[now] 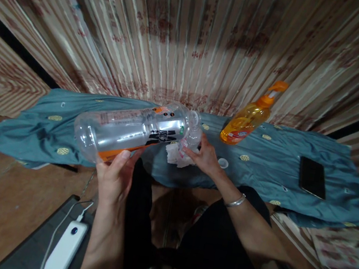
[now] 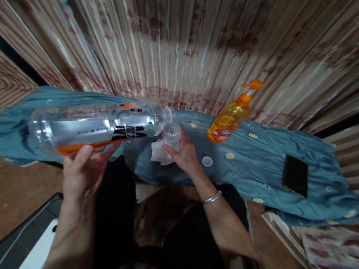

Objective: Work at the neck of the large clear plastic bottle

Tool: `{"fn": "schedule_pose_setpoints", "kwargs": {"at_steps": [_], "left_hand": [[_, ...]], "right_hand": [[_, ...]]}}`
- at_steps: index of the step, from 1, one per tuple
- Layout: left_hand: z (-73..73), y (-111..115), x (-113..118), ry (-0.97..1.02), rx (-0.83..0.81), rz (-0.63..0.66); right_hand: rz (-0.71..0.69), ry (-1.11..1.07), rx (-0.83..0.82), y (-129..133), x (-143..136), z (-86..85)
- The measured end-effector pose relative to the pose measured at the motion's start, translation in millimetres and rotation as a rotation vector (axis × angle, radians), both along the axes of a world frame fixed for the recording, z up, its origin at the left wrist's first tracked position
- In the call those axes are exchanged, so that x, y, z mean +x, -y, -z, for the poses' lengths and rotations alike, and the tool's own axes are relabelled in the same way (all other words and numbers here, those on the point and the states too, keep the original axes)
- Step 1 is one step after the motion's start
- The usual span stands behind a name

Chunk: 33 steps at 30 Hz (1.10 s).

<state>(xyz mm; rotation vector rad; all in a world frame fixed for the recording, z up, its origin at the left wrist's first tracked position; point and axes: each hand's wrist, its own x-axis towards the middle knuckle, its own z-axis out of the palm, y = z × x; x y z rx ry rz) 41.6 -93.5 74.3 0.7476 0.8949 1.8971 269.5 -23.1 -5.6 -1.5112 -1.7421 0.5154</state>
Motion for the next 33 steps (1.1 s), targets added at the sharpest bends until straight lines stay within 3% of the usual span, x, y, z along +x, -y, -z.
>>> {"fn": "schedule_pose_setpoints", "kwargs": {"at_steps": [33], "left_hand": [[3.3,-2.4,0.4,0.066,-0.034,-0.023]], "right_hand": [[-0.027,-0.058,-0.011,1.9,-1.4,-2.1]]}}
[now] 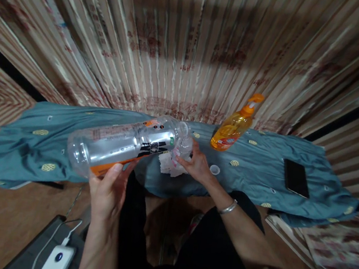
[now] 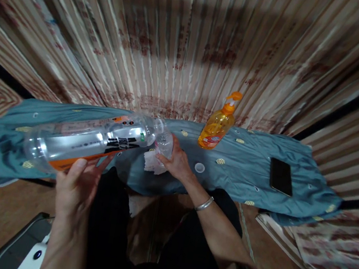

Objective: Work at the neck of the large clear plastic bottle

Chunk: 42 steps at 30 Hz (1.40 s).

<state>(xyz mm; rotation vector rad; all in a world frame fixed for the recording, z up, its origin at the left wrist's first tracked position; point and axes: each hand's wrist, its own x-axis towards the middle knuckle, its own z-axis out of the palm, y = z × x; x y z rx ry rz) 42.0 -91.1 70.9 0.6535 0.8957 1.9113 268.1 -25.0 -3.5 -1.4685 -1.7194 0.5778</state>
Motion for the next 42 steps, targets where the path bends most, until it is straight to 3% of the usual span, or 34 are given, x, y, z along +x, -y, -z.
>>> {"fn": "schedule_pose_setpoints", "kwargs": {"at_steps": [13,42], "left_hand": [[2.0,-0.5,1.3,-0.062,0.009,0.032],[8.5,-2.9,0.0,-0.042,0.026,0.044]], "right_hand": [[0.086,0.026,-0.054,-1.2,-4.1,-11.7],[0.023,-0.023,-0.050,-7.3,-1.2,-12.5]]}}
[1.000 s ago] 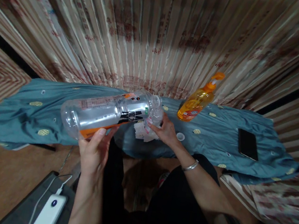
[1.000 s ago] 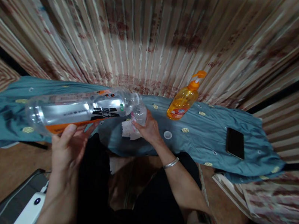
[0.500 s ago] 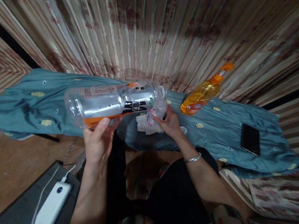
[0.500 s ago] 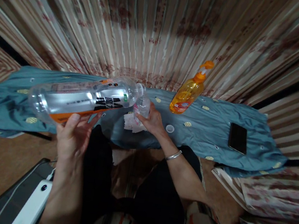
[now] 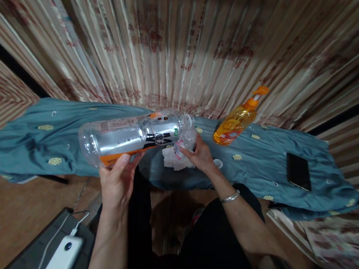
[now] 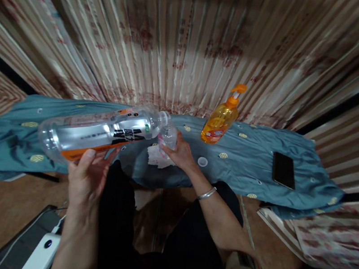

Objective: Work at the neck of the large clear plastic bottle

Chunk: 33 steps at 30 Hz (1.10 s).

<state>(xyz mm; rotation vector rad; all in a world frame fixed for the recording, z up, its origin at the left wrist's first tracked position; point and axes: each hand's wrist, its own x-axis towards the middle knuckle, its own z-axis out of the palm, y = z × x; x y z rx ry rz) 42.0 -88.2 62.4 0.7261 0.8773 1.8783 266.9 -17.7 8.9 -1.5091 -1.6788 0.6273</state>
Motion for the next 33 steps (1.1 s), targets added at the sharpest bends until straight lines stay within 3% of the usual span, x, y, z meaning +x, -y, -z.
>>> {"fn": "schedule_pose_setpoints", "kwargs": {"at_steps": [15,33], "left_hand": [[1.3,-0.5,-1.7,-0.020,-0.013,-0.025],[-8.2,0.3,5.1,-0.012,-0.020,-0.024]], "right_hand": [[0.014,-0.007,-0.014,1.6,-5.4,-0.1],[0.022,-0.008,-0.038,2.6,-4.7,0.6]]}}
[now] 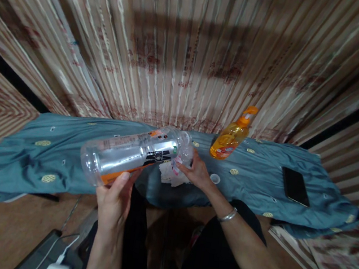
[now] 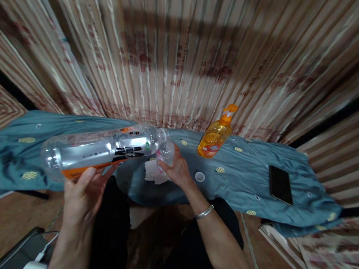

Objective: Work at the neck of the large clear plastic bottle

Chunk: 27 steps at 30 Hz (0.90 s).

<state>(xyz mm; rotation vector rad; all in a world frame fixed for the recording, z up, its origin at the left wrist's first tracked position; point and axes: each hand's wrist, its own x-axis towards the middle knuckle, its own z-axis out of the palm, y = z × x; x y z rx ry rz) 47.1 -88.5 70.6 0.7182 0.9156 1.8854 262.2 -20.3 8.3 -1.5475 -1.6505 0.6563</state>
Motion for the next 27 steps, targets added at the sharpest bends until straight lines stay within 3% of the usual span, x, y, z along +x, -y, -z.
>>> {"fn": "schedule_pose_setpoints", "kwargs": {"at_steps": [10,27], "left_hand": [[1.6,-0.6,2.4,-0.014,0.013,-0.013],[0.4,7.4,5.2,-0.018,-0.006,-0.083]], "right_hand": [[0.024,0.023,0.041,-3.3,1.9,7.8],[0.025,0.017,0.067,5.7,-2.1,3.7]]}}
